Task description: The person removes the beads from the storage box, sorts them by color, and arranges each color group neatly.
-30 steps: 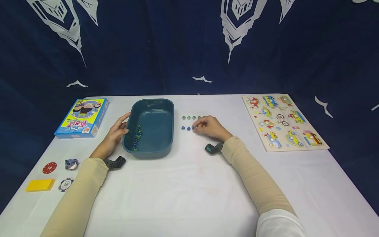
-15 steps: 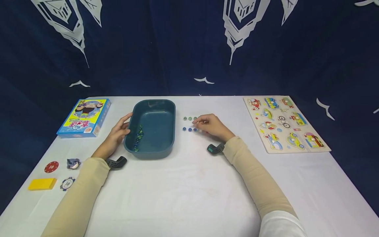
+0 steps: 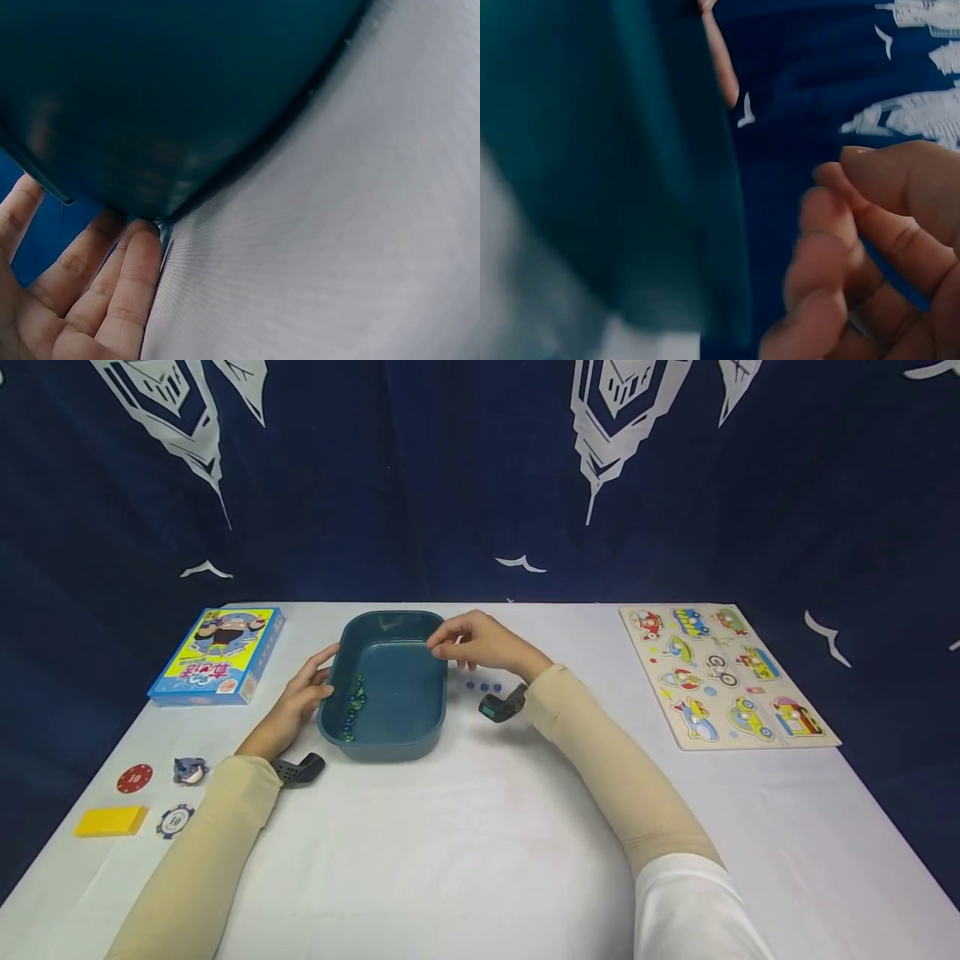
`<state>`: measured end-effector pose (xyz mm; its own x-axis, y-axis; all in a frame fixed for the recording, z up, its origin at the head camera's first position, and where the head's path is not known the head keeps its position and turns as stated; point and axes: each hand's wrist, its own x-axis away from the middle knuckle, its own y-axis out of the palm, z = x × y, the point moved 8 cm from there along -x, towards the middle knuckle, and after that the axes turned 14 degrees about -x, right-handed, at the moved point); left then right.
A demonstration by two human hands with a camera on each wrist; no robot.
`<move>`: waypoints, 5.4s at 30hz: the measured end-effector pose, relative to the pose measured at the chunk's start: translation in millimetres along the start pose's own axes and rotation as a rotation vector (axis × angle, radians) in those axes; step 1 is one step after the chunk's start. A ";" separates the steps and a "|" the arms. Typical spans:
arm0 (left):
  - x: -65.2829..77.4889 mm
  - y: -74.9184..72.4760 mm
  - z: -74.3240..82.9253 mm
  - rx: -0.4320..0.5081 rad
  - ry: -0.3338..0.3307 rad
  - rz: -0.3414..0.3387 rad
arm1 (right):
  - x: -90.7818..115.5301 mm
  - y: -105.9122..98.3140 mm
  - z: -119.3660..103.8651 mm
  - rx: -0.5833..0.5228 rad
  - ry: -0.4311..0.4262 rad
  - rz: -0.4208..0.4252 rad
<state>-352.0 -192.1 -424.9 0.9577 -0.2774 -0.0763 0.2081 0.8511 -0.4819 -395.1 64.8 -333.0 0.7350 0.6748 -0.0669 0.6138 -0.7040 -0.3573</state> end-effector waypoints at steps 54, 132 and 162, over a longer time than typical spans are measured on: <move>-0.5 -1.5 3.7 0.031 0.014 0.013 | -91.2 67.9 -18.2 0.115 0.115 -0.180; 3.7 -0.7 0.4 0.021 -0.014 0.001 | 86.5 -112.4 115.1 -0.044 0.219 0.606; -0.2 -1.2 4.4 0.036 0.037 -0.002 | -78.8 83.2 -9.7 0.130 0.160 -0.307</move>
<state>-351.6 -191.1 -420.5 0.9495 -0.2946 -0.1078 0.2174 0.8657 -0.4509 -399.2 -49.1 -348.4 0.5640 0.8000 0.2049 0.7788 -0.4327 -0.4541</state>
